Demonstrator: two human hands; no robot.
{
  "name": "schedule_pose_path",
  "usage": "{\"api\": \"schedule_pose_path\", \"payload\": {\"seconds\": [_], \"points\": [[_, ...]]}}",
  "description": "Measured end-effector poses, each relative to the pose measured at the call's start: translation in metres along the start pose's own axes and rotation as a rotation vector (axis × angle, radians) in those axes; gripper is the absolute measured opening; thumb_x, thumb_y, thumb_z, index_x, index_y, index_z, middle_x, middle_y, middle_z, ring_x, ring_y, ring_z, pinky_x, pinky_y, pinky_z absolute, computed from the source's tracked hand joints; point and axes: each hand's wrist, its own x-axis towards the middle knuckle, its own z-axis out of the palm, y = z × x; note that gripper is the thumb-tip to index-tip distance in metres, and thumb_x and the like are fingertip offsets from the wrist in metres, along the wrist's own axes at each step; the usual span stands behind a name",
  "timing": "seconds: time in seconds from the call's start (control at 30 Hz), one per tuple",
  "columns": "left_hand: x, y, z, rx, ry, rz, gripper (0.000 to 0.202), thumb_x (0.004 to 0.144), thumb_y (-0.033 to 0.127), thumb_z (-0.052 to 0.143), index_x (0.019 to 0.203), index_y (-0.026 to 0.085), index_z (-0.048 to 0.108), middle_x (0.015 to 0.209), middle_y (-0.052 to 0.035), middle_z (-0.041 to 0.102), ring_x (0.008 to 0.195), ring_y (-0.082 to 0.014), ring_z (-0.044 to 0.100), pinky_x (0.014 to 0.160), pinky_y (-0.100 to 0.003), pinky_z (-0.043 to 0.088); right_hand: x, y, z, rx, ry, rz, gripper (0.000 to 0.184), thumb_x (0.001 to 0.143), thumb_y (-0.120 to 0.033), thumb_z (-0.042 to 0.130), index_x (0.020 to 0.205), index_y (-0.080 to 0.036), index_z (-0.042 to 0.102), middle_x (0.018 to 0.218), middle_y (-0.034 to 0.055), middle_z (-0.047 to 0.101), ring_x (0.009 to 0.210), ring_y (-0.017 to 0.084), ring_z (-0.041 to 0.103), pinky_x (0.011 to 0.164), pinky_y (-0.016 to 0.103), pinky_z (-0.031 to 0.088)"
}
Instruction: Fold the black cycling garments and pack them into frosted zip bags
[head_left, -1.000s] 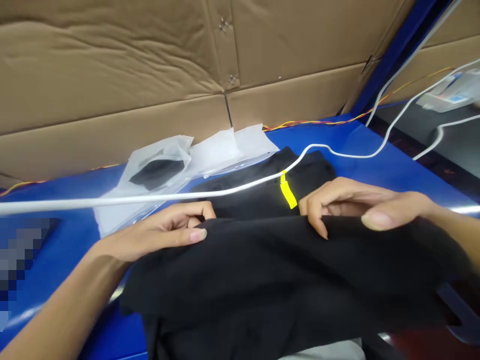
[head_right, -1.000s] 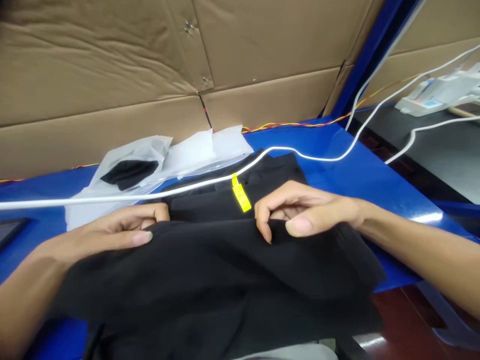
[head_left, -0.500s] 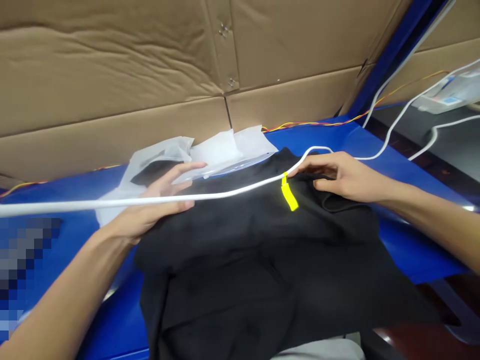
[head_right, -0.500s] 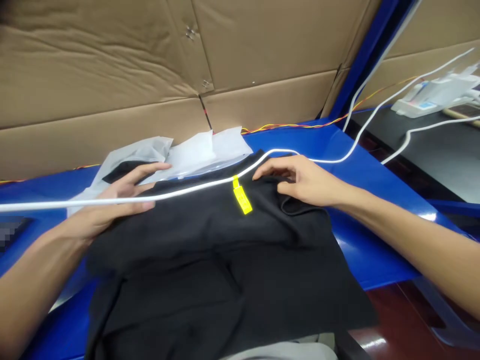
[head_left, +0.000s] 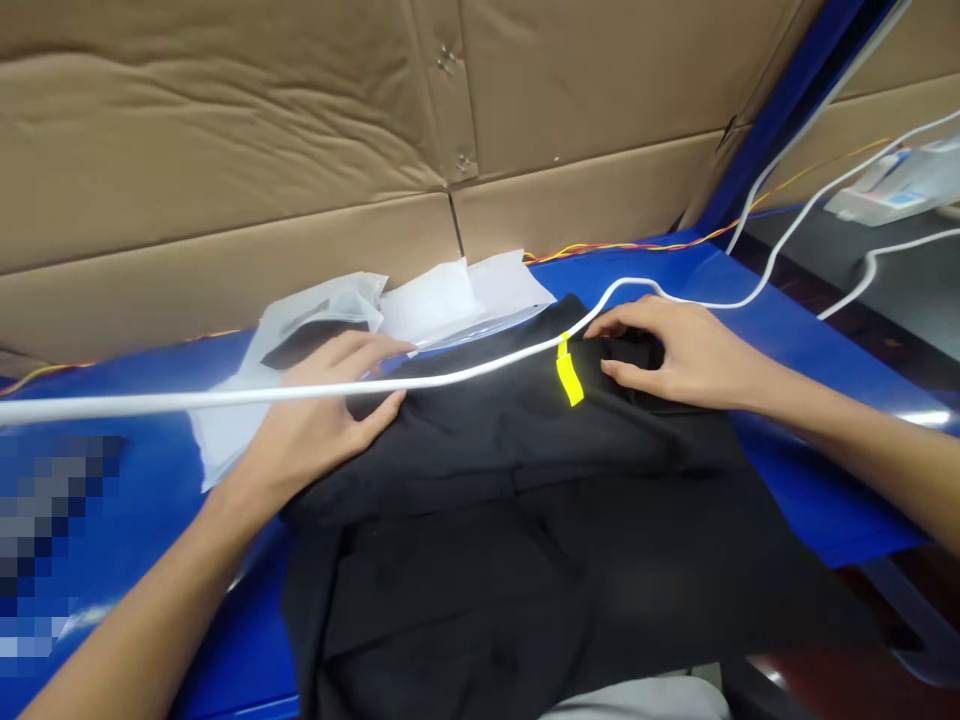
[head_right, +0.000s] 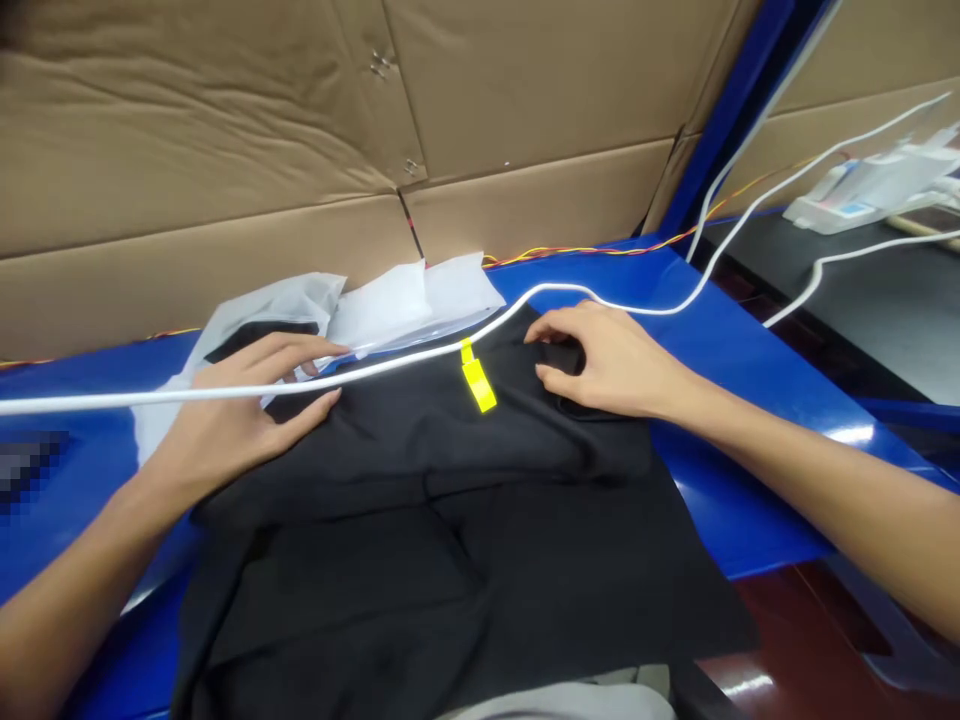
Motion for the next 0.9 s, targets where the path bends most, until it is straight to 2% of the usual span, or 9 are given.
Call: {"api": "schedule_pose_path", "payload": {"seconds": [0.07, 0.17, 0.27, 0.33, 0.4, 0.47, 0.57, 0.77, 0.9], "points": [[-0.001, 0.004, -0.005, -0.095, 0.003, 0.073, 0.034, 0.103, 0.05, 0.056, 0.128, 0.031, 0.07, 0.133, -0.0068, 0.07, 0.125, -0.0319, 0.064, 0.11, -0.048, 0.05, 0.0, 0.002, 0.0, -0.026, -0.011, -0.031, 0.037, 0.086, -0.043, 0.061, 0.112, -0.023, 0.078, 0.108, 0.0091, 0.079, 0.101, 0.034, 0.071, 0.089, 0.048, 0.055], [-0.003, 0.012, -0.013, -0.322, -0.106, 0.28, 0.053, 0.107, 0.065, 0.039, 0.13, 0.028, 0.069, 0.129, -0.008, 0.071, 0.122, -0.0318, 0.061, 0.111, -0.048, 0.046, 0.0, 0.003, -0.001, -0.014, -0.022, -0.08, 0.036, 0.088, -0.045, 0.061, 0.112, -0.023, 0.078, 0.109, 0.0091, 0.079, 0.102, 0.034, 0.071, 0.09, 0.049, 0.054], [-0.007, 0.023, -0.016, -0.274, -0.216, 0.396, 0.062, 0.093, 0.079, 0.058, 0.127, 0.028, 0.069, 0.124, -0.0089, 0.07, 0.113, -0.0315, 0.062, 0.105, -0.045, 0.049, 0.001, 0.001, -0.003, 0.044, -0.055, -0.102, 0.037, 0.089, -0.045, 0.062, 0.115, -0.023, 0.076, 0.116, 0.0086, 0.079, 0.106, 0.033, 0.073, 0.093, 0.047, 0.054], [-0.009, 0.03, -0.015, -0.204, -0.269, 0.403, 0.048, 0.089, 0.059, 0.075, 0.123, 0.026, 0.068, 0.121, -0.0089, 0.069, 0.108, -0.0286, 0.065, 0.097, -0.039, 0.052, 0.002, -0.001, -0.004, 0.056, -0.081, -0.089, 0.038, 0.09, -0.045, 0.062, 0.117, -0.022, 0.076, 0.119, 0.0084, 0.079, 0.107, 0.032, 0.074, 0.093, 0.045, 0.054], [-0.009, 0.037, -0.012, -0.197, -0.289, 0.415, 0.029, 0.091, 0.034, 0.073, 0.117, 0.023, 0.066, 0.113, -0.0081, 0.07, 0.1, -0.0239, 0.068, 0.089, -0.034, 0.053, 0.002, -0.002, -0.006, 0.049, -0.086, -0.06, 0.037, 0.091, -0.045, 0.061, 0.117, -0.023, 0.076, 0.119, 0.0079, 0.08, 0.105, 0.032, 0.075, 0.091, 0.043, 0.054], [-0.009, 0.041, -0.011, -0.211, -0.286, 0.448, 0.015, 0.094, 0.02, 0.064, 0.108, 0.022, 0.065, 0.101, -0.0058, 0.072, 0.088, -0.0196, 0.068, 0.081, -0.031, 0.052, 0.002, -0.002, -0.006, 0.046, -0.076, -0.027, 0.036, 0.091, -0.047, 0.062, 0.114, -0.024, 0.077, 0.116, 0.007, 0.081, 0.102, 0.032, 0.075, 0.089, 0.042, 0.054], [-0.007, 0.042, -0.011, -0.221, -0.27, 0.478, 0.01, 0.097, 0.014, 0.06, 0.101, 0.022, 0.065, 0.09, -0.0027, 0.072, 0.076, -0.0168, 0.064, 0.073, -0.029, 0.048, 0.002, -0.002, -0.006, 0.022, -0.063, -0.014, 0.041, 0.091, -0.057, 0.063, 0.11, -0.024, 0.078, 0.111, 0.0074, 0.081, 0.1, 0.033, 0.075, 0.088, 0.043, 0.053], [-0.011, 0.042, -0.013, -0.173, -0.296, 0.481, 0.041, 0.091, 0.036, 0.079, 0.127, 0.023, 0.066, 0.114, -0.0091, 0.071, 0.097, -0.024, 0.07, 0.084, -0.032, 0.053, 0.004, 0.001, -0.006, -0.006, -0.069, 0.023, 0.035, 0.091, -0.052, 0.059, 0.095, -0.023, 0.078, 0.103, 0.0091, 0.081, 0.092, 0.032, 0.075, 0.082, 0.042, 0.052], [-0.012, 0.047, -0.01, -0.164, -0.274, 0.541, 0.026, 0.094, 0.019, 0.065, 0.12, 0.022, 0.062, 0.096, -0.0042, 0.072, 0.077, -0.0187, 0.065, 0.07, -0.03, 0.05, 0.004, 0.001, -0.007, 0.118, -0.073, 0.064, 0.034, 0.092, -0.054, 0.062, 0.088, -0.024, 0.076, 0.093, 0.0036, 0.081, 0.082, 0.026, 0.072, 0.075, 0.036, 0.05]]}}
